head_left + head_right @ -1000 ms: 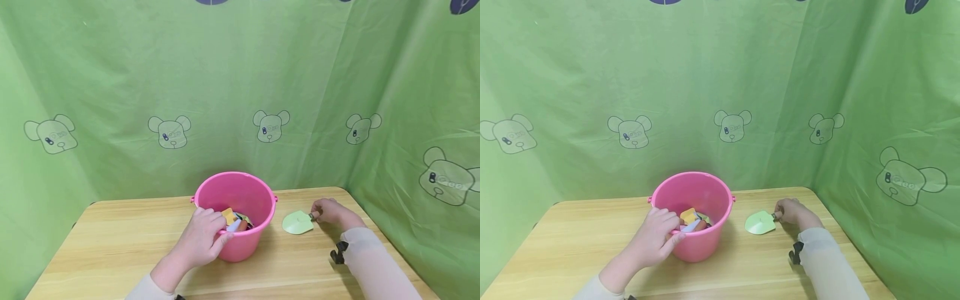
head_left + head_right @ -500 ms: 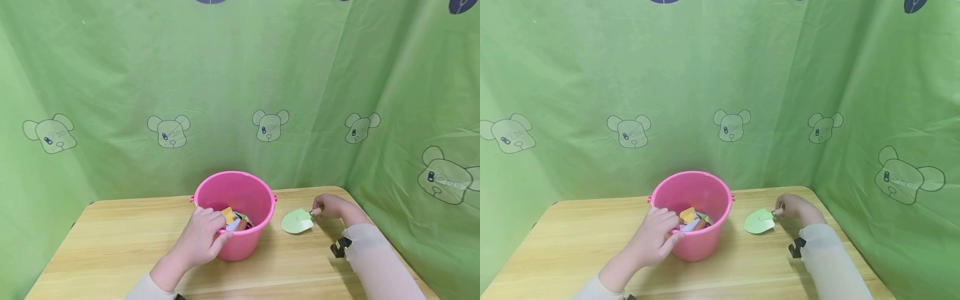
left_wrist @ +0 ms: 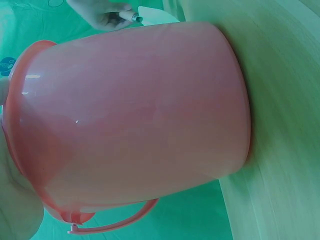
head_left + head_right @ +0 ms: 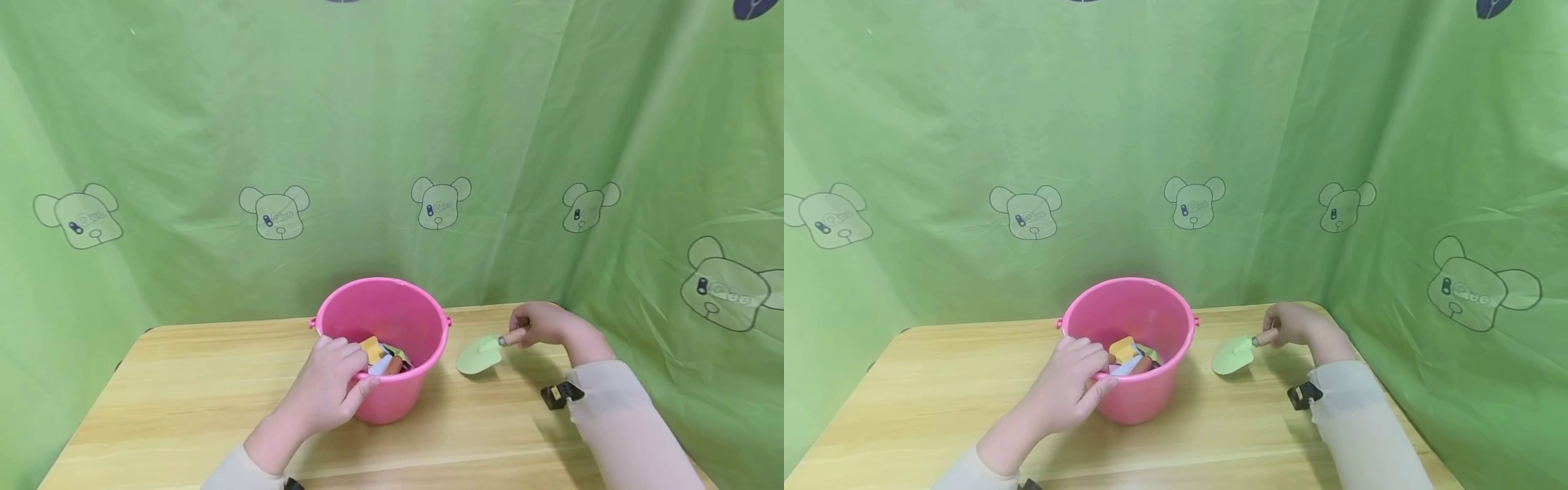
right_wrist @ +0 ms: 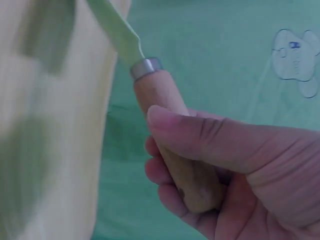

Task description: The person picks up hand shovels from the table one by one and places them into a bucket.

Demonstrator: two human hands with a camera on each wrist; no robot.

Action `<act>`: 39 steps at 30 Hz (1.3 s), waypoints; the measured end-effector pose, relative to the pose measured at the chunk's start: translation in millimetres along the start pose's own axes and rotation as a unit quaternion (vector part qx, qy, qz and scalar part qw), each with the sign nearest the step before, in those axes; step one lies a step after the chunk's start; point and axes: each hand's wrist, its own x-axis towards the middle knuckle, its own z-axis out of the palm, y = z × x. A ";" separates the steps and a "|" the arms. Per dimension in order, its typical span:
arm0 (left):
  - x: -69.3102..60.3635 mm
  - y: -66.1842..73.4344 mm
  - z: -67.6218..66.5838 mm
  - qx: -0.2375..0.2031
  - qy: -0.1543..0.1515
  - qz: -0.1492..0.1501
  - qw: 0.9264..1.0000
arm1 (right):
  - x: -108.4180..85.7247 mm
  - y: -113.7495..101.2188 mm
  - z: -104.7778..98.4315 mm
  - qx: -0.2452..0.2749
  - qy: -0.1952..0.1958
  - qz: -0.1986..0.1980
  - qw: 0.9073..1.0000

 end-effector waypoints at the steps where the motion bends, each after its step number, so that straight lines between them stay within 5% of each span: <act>1: 0.1 0.2 -0.3 0.000 0.000 0.000 1.000 | -1.0 -3.2 -2.1 0.002 0.003 -0.003 1.000; 11: 0.9 1.8 -1.6 -0.003 -0.001 -0.001 1.000 | -5.6 -31.8 -13.2 -0.024 0.042 -0.030 0.998; 24: 0.2 1.4 -0.7 -0.003 -0.007 -0.008 1.000 | -5.9 -56.9 -14.9 -0.072 0.130 -0.087 0.985; 32: 0.1 1.0 0.0 -0.002 -0.004 -0.006 1.000 | -0.8 -65.5 -7.8 0.015 0.117 -0.085 0.989; 39: 0.1 0.7 0.0 -0.002 0.002 -0.003 1.000 | 6.3 -67.6 0.2 0.082 0.115 -0.112 0.984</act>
